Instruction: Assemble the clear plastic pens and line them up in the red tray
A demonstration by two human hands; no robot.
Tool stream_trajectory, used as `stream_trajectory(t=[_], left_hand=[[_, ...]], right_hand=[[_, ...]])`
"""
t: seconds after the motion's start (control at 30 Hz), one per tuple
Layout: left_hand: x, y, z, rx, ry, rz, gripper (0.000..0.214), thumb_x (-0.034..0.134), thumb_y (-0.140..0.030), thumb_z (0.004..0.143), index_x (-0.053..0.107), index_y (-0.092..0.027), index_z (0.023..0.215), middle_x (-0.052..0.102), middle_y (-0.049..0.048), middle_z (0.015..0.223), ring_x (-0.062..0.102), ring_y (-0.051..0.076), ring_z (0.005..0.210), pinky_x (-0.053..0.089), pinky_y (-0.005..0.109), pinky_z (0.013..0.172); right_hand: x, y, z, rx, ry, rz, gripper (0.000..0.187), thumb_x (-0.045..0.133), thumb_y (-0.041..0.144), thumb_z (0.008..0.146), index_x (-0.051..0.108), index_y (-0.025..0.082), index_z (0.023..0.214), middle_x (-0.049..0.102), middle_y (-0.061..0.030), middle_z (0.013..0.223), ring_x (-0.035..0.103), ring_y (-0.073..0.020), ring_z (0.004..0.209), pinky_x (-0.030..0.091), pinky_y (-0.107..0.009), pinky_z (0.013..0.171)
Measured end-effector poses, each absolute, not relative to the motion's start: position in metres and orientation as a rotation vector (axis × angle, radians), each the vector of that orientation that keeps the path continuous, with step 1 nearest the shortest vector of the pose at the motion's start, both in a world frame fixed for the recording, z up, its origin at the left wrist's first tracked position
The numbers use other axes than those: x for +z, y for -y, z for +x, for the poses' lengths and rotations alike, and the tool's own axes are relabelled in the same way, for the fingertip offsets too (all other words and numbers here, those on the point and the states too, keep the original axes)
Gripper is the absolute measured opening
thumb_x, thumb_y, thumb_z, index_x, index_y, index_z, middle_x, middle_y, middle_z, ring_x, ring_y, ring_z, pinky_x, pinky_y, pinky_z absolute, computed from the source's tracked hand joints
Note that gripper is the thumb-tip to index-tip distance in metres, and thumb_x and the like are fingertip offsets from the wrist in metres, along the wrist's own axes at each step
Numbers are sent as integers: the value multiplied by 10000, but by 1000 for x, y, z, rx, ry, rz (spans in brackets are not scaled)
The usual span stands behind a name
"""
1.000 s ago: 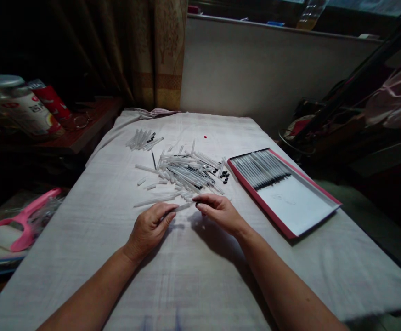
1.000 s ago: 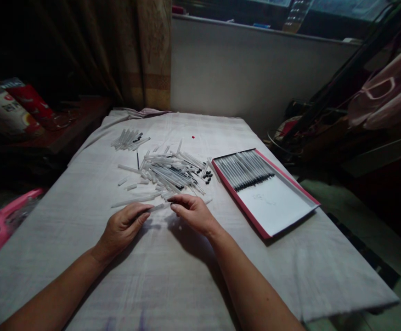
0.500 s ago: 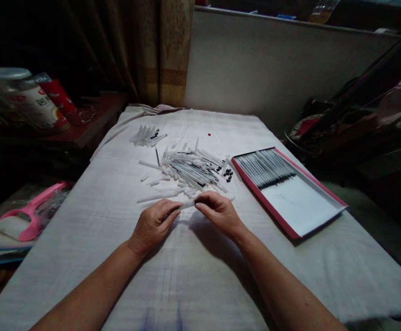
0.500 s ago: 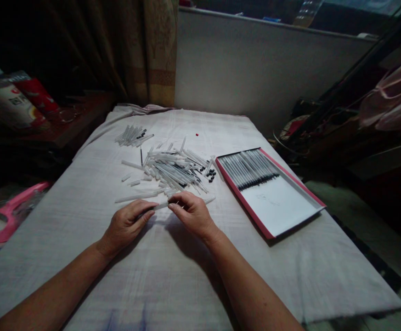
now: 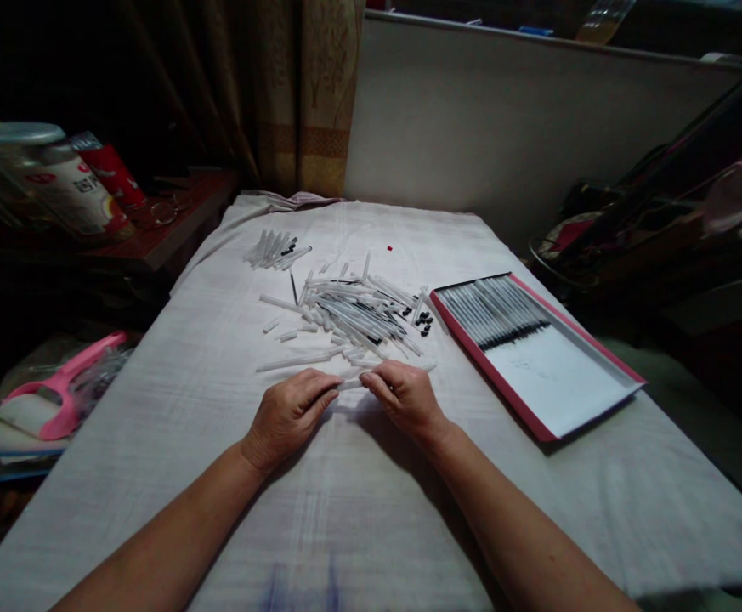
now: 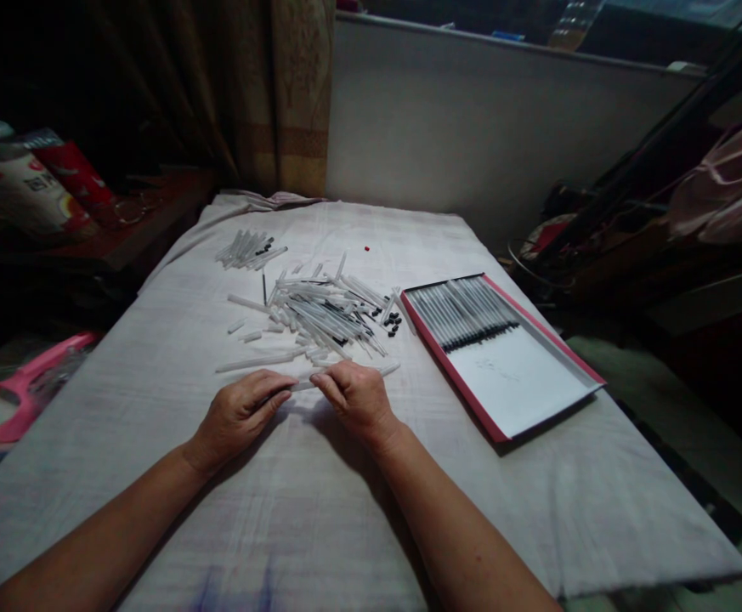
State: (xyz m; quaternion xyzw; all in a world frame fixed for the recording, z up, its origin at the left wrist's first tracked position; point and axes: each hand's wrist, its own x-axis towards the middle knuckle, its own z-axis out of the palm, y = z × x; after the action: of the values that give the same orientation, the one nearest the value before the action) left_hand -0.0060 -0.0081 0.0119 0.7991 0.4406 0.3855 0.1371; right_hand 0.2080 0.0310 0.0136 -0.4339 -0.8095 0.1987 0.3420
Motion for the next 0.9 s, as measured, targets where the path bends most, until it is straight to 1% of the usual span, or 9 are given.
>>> stream_trajectory(t=[0.1,0.2,0.27,0.37,0.47,0.57,0.63,0.77,0.9], left_hand=[[12,8,-6,1105,-1286,2292,196,544,-260,933,689,-212,1057,727,52,939,686,156,852,543,259,780],[12,7,-7,1118,-1305,2260,186,547,-259,929,689,-208,1039,722,53,936,682,161,854,542,269,790],[12,7,-7,1130,-1311,2242,183,549,-263,926,690,-210,1030,722,52,930,682,164,850,543,273,786],[11,8,-8,1129,-1316,2240,179,553,-261,925,686,-210,1032,722,50,928,680,165,855,539,274,790],[10,8,-8,1111,-1315,2258,176,550,-257,930,678,-208,1040,719,52,936,677,162,862,533,270,791],[10,8,-8,1102,-1312,2267,173,545,-262,933,677,-207,1030,718,52,939,676,161,861,533,267,787],[10,7,-8,1100,-1315,2267,171,544,-262,933,677,-206,1024,717,51,935,675,162,858,532,269,789],[12,7,-7,1106,-1315,2263,172,542,-263,930,678,-208,1020,718,50,925,675,163,849,531,269,784],[13,7,-7,1102,-1319,2248,170,547,-269,926,682,-208,1011,720,50,925,679,165,848,532,269,780]], right_hand=[[18,-30,210,598,2104,-1143,365,462,389,941,643,198,688,634,-27,633,561,-134,596,414,-241,597],[26,-26,212,725,2071,-1095,182,522,324,892,652,198,913,677,-37,787,570,-137,633,428,-245,600],[29,-25,212,792,2060,-1060,165,548,275,863,630,202,987,674,-32,826,558,-130,625,426,-242,589],[28,-26,211,772,2079,-1058,121,536,278,878,632,205,874,644,-22,744,547,-137,625,416,-251,611],[25,-27,211,719,2131,-1102,231,503,332,911,615,208,752,615,-19,676,544,-143,628,403,-257,626],[24,-27,213,750,2129,-1110,155,534,330,893,627,206,889,635,-12,728,525,-128,599,393,-242,594],[25,-27,214,783,2108,-1072,161,544,300,880,613,202,987,653,-15,785,525,-120,596,396,-234,585],[27,-28,215,775,2111,-1077,155,506,297,903,618,209,843,644,-15,726,559,-136,638,413,-247,625],[25,-28,215,814,2091,-1073,155,561,281,867,617,214,995,676,-21,802,550,-126,607,424,-248,607]])
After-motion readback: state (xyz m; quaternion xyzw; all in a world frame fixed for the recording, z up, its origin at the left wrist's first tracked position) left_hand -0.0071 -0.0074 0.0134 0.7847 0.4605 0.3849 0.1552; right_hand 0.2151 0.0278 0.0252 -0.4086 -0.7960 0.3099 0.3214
